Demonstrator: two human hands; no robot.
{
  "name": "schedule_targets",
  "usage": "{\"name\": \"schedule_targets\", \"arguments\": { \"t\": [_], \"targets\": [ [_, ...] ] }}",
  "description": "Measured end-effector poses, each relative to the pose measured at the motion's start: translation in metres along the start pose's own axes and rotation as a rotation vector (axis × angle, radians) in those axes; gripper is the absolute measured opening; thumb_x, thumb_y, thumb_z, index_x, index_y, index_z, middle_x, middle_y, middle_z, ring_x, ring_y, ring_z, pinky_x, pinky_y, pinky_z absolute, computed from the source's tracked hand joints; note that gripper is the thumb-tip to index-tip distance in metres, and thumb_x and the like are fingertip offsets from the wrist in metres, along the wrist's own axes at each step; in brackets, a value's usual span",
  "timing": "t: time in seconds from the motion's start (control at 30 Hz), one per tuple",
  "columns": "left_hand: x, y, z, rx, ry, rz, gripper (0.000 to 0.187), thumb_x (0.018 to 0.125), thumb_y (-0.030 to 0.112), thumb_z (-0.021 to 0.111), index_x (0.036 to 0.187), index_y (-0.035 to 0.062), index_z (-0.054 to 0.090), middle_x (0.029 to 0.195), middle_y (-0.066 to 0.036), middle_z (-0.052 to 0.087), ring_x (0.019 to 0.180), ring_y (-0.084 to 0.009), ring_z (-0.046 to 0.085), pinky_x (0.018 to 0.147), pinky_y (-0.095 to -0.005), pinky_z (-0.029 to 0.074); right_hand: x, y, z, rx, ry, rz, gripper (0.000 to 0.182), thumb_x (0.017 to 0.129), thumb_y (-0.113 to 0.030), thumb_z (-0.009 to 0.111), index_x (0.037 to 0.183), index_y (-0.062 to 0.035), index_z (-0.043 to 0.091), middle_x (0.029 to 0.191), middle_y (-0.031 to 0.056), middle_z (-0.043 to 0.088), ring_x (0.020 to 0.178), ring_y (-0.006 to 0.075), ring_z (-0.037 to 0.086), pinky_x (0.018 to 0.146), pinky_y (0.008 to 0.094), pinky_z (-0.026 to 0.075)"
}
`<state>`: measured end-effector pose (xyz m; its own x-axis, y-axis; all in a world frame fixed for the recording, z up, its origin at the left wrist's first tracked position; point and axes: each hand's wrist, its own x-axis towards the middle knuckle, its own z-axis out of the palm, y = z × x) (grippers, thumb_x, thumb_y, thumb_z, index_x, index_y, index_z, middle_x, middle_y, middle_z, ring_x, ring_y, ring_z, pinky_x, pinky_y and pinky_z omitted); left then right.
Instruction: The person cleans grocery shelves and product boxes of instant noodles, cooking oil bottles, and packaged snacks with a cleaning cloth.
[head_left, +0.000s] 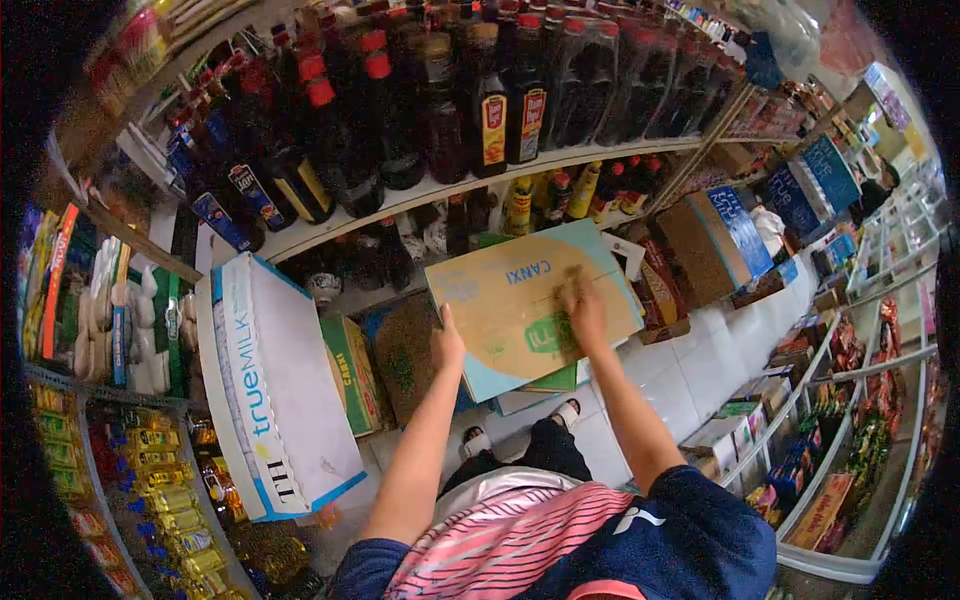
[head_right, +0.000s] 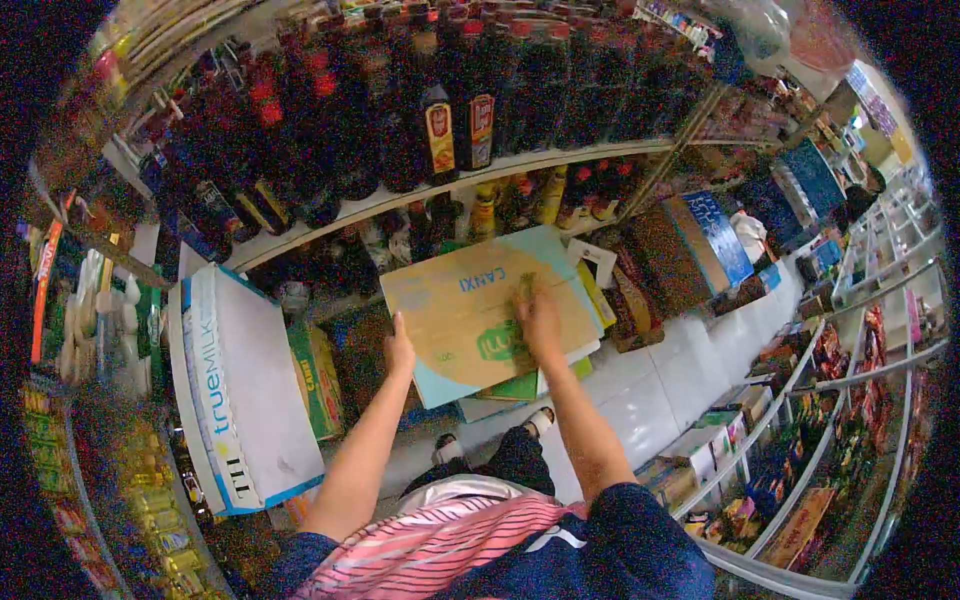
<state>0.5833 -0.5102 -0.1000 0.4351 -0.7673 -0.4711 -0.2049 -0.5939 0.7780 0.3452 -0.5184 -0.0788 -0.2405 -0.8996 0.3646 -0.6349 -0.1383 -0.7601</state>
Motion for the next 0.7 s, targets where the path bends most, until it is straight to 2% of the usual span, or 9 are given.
{"name": "schedule_targets", "arguments": {
  "t": [0.1,0.23,0.27,0.37,0.47,0.6,0.63,0.67,0.7],
  "targets": [
    [-0.014,0.009,-0.005,0.015,0.101,0.108,0.079,0.081,0.061,0.020,0.099,-0.0078,0.054,0.100,-0.028,0.053,0.091,-0.0385,0.052,0.076,-0.0456,0.040,0.045,0.023,0.019,-0.353,0.225,-0.177,0.040,0.081,-0.027,0.053,0.106,0.0037,0.049,0.101,0.0216,0.054,0.092,0.0370,0.051,0.080,0.0402,0.040],
    [-0.012,0.010,-0.007,0.138,0.055,-0.053,0.078,0.083,0.059,0.018,0.103,-0.0082,0.052,0.100,-0.027,0.053,0.092,-0.0386,0.051,0.075,-0.0467,0.040,0.052,-0.015,0.101,-0.182,0.019,-0.088,0.043,0.079,-0.029,0.054,0.105,0.0039,0.049,0.105,0.0234,0.051,0.096,0.0374,0.049,0.082,0.0398,0.039],
    [-0.015,0.011,-0.007,0.126,0.083,0.003,0.077,0.083,0.058,0.017,0.103,-0.0083,0.051,0.099,-0.027,0.053,0.091,-0.0386,0.052,0.076,-0.0470,0.040,0.050,-0.059,0.099,-0.088,-0.294,-0.002,0.046,0.077,-0.028,0.056,0.109,0.0040,0.047,0.111,0.0247,0.047,0.104,0.0381,0.044,0.088,0.0399,0.035],
    [-0.012,0.006,-0.004,0.188,0.112,0.053,0.076,0.084,0.056,0.017,0.102,-0.0082,0.052,0.098,-0.026,0.054,0.089,-0.0392,0.052,0.076,-0.0473,0.040,0.008,-0.086,0.151,-0.099,-0.237,-0.287,0.049,0.073,-0.024,0.059,0.112,0.0022,0.046,0.115,0.0240,0.045,0.107,0.0383,0.041,0.091,0.0407,0.033],
    [-0.019,0.021,-0.009,0.199,0.098,-0.093,0.074,0.084,0.056,0.017,0.099,-0.0072,0.053,0.096,-0.026,0.055,0.088,-0.0409,0.052,0.076,-0.0473,0.040,0.003,-0.102,0.128,0.098,-0.301,-0.318,0.045,0.074,-0.023,0.059,0.111,-0.0005,0.048,0.115,0.0231,0.046,0.105,0.0378,0.043,0.089,0.0414,0.035],
    [-0.019,0.021,-0.008,0.217,0.111,-0.081,0.074,0.085,0.055,0.017,0.096,-0.0071,0.055,0.094,-0.026,0.056,0.090,-0.0418,0.051,0.078,-0.0468,0.040,0.054,-0.042,0.066,-0.038,-0.392,0.110,0.037,0.079,-0.024,0.053,0.104,0.0026,0.050,0.098,0.0252,0.053,0.092,0.0385,0.050,0.077,0.0419,0.040],
    [-0.019,0.021,-0.006,0.218,0.127,-0.097,0.074,0.085,0.055,0.017,0.096,-0.0072,0.055,0.094,-0.026,0.056,0.090,-0.0414,0.051,0.078,-0.0468,0.040,0.062,-0.004,0.061,-0.240,0.088,-0.217,0.033,0.080,-0.025,0.053,0.096,0.0042,0.053,0.091,0.0247,0.055,0.086,0.0384,0.052,0.075,0.0416,0.041],
    [-0.020,0.020,-0.005,0.220,0.145,-0.109,0.074,0.085,0.055,0.017,0.096,-0.0072,0.055,0.094,-0.026,0.056,0.090,-0.0411,0.051,0.078,-0.0467,0.040,0.077,-0.006,0.030,-0.241,-0.113,0.170,0.035,0.081,-0.026,0.052,0.098,0.0050,0.052,0.095,0.0246,0.054,0.088,0.0382,0.052,0.075,0.0406,0.041],
    [-0.021,0.021,-0.007,0.221,0.138,-0.121,0.074,0.085,0.055,0.017,0.096,-0.0072,0.055,0.094,-0.026,0.056,0.090,-0.0411,0.051,0.078,-0.0467,0.040,0.089,0.031,0.013,-0.290,-0.025,-0.031,0.038,0.081,-0.027,0.051,0.102,0.0049,0.051,0.098,0.0245,0.054,0.090,0.0377,0.051,0.076,0.0404,0.041]
  ]
}}
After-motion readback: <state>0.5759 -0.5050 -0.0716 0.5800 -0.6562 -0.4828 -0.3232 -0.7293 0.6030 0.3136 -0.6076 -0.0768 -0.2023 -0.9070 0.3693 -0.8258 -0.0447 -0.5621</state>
